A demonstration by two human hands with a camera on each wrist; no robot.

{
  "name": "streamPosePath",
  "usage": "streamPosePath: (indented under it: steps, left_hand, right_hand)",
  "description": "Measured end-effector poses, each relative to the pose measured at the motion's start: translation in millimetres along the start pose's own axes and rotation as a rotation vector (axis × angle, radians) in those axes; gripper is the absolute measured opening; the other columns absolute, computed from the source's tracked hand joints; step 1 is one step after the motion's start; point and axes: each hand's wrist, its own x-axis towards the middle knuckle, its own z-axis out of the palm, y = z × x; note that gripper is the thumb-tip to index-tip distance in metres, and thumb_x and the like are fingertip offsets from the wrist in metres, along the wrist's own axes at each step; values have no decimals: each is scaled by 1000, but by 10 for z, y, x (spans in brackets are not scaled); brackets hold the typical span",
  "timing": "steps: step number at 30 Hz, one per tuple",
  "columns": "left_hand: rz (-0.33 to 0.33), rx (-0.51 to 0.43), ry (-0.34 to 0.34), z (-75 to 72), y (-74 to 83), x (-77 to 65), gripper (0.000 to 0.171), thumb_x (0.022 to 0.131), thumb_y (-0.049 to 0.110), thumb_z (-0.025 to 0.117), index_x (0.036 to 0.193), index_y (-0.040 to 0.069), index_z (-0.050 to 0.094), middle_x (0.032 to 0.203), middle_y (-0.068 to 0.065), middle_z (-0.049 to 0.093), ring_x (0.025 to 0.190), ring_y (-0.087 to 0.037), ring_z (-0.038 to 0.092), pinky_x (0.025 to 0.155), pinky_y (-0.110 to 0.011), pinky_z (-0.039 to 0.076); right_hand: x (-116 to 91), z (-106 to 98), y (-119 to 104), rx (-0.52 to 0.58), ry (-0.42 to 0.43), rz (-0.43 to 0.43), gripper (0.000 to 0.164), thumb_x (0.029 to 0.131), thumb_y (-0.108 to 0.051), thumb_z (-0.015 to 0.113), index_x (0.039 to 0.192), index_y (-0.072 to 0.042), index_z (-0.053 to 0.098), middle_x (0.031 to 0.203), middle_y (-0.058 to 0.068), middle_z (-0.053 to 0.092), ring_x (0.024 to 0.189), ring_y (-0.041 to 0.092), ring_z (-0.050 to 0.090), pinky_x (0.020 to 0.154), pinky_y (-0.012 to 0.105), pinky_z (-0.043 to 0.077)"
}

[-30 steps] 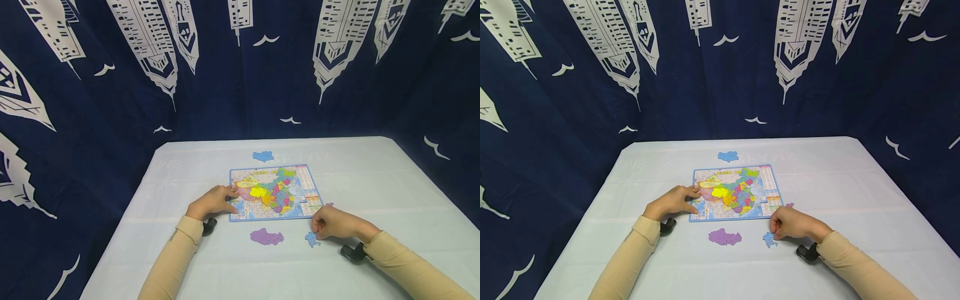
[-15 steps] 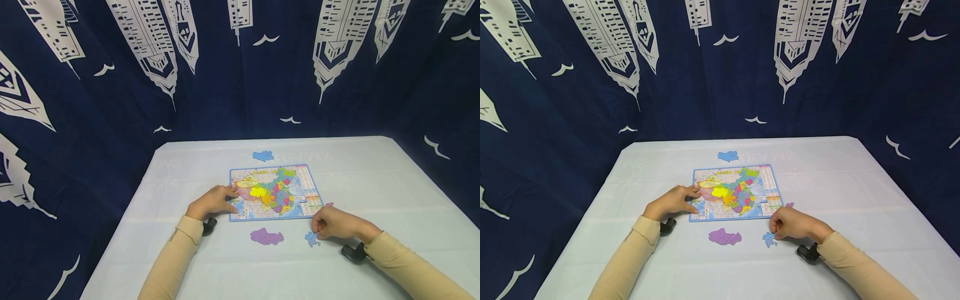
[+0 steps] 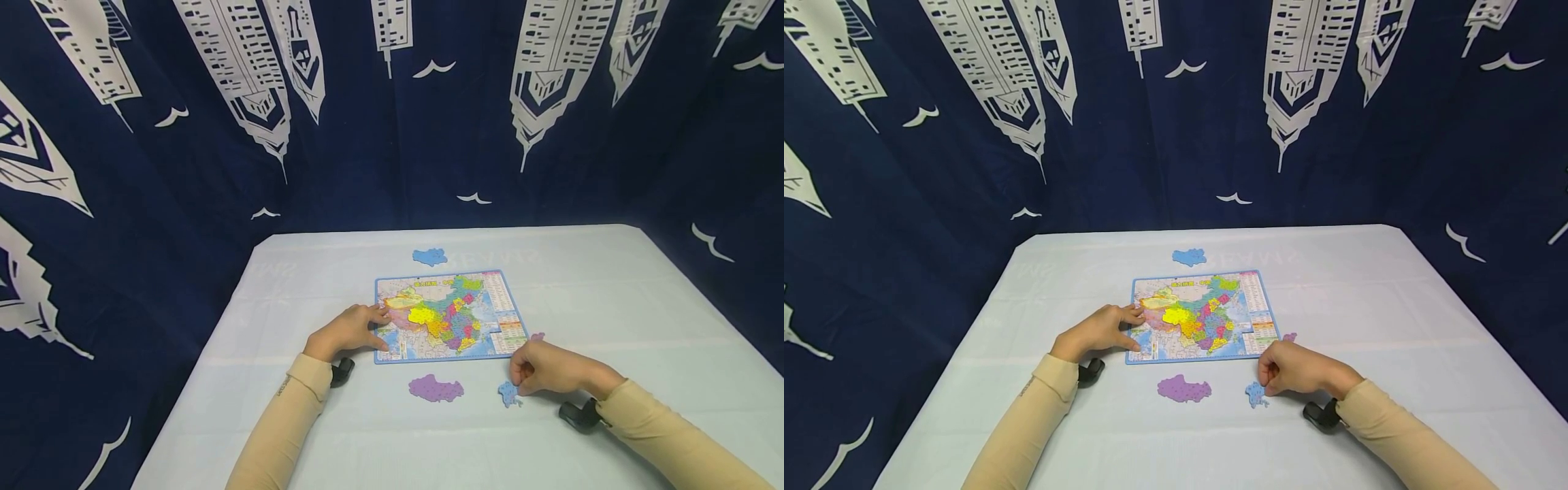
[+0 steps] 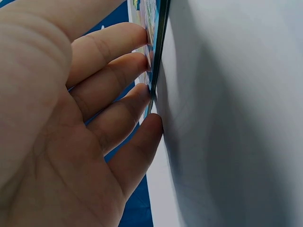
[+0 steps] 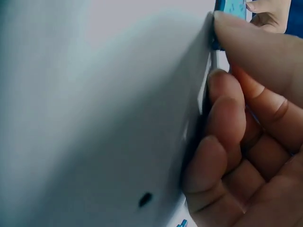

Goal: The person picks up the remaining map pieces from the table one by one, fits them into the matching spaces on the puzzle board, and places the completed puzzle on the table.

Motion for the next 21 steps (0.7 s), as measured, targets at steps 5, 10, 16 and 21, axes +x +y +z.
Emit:
streamPosePath:
  steps: [5, 10, 16, 21]
  left_hand:
    - [-4, 3, 0, 4, -6, 2, 64, 76, 28, 88, 132, 8, 65, 153, -3, 47, 151, -26, 32, 125, -46, 27]
    - [-3, 1, 2, 4, -5, 4, 64, 76, 28, 88, 132, 9, 65, 153, -3, 47, 151, -26, 32, 125, -46, 26]
    - [3, 4, 4, 13, -16, 6, 64, 76, 28, 88, 132, 8, 65, 153, -2, 48, 151, -25, 32, 125, -46, 26]
    - [8, 2, 5, 10, -18, 8, 64, 76, 28, 88, 132, 8, 65, 153, -3, 48, 151, -26, 32, 125, -46, 26]
  right_hand:
    - [-1, -4, 3, 16, -11, -7, 15, 81, -5, 79, 77, -11, 66, 68, -10, 53, 62, 0, 45, 55, 16, 39]
    - [5, -14, 16, 18, -23, -17, 15, 80, -4, 79, 76, -12, 66, 67, -11, 54, 61, -1, 44, 55, 15, 39]
    - [-3, -38, 25, 34, -47, -24, 15, 81, -4, 78, 75, -11, 66, 65, -12, 53, 59, -2, 43, 54, 15, 38]
    - [1, -55, 34, 68, -59, -33, 14, 82, -3, 77, 78, -10, 65, 69, -11, 54, 62, -1, 45, 56, 16, 40]
